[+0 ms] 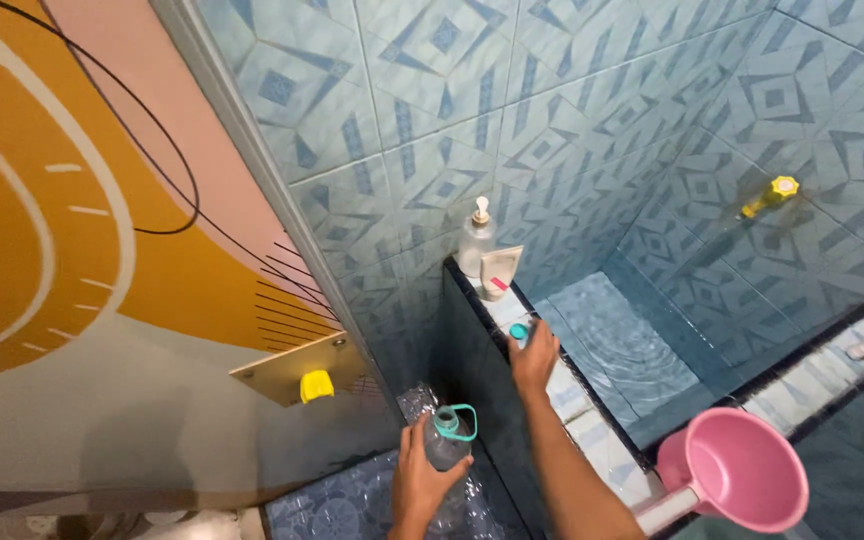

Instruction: Filling a water bottle using a pink scoop from a water reservoir in a bathroom.

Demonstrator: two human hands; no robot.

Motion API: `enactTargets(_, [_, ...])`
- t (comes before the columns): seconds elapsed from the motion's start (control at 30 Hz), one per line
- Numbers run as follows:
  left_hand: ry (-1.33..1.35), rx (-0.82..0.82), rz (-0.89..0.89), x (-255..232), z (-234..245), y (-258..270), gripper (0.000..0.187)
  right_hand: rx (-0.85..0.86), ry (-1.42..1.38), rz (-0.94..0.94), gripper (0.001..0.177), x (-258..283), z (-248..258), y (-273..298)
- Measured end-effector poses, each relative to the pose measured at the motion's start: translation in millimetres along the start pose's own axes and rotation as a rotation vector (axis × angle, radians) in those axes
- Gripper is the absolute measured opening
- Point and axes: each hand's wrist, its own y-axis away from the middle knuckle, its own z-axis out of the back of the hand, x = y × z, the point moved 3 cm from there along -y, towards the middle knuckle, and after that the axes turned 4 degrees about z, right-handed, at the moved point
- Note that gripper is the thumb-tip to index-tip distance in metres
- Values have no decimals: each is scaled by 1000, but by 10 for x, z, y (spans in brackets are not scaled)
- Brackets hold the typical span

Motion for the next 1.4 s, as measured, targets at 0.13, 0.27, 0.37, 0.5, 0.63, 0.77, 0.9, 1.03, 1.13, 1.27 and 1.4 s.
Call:
enactTargets(0.13, [2, -8, -107, 45, -150, -180, 110, -113, -38, -123, 57, 571, 377, 203])
enactTargets(0.27, [24, -49, -188, 155, -441, -396, 91, 118, -669, -440, 32, 982, 842, 1038])
enactTargets(0.37, [5, 12, -146, -68, -449, -327, 97, 269, -935, -543, 27, 443, 960, 1941])
enactTargets(0.5, [90, -86, -311, -29, -599, -256, 98, -17, -1295, -803, 36, -1169, 1112, 2970])
enactTargets(0.63, [-1, 63, -180, -228, -639, -19, 107, -415, -1216, -1164, 49, -193, 2305, 1798])
enactTargets(0.77, [134, -73, -494, -307, -791, 61, 96, -406, -1160, -1175, 58, 257, 2722, 1305])
enactTargets(0.9, [118, -148, -571, -427, -766, 102, 96, -327, -997, -962, 40, -438, 2487, 1534])
enactTargets(1.03, [195, -185, -514, -547, -718, 44, 95, -214, -892, -970, 39, -405, 2486, 1015])
enactTargets(1.13, [181, -247, -524, -602, -759, -59, 95, -13, -791, -892, 40, -843, 2216, 526])
enactTargets(1.27, [172, -333, -434, -678, -930, -247, 100, 268, -377, -820, 38, -2186, 1276, 74])
enactTargets(1.4, [141, -404, -368, -623, -1203, -490, 104, 535, 55, -729, 45, -3305, 265, -95])
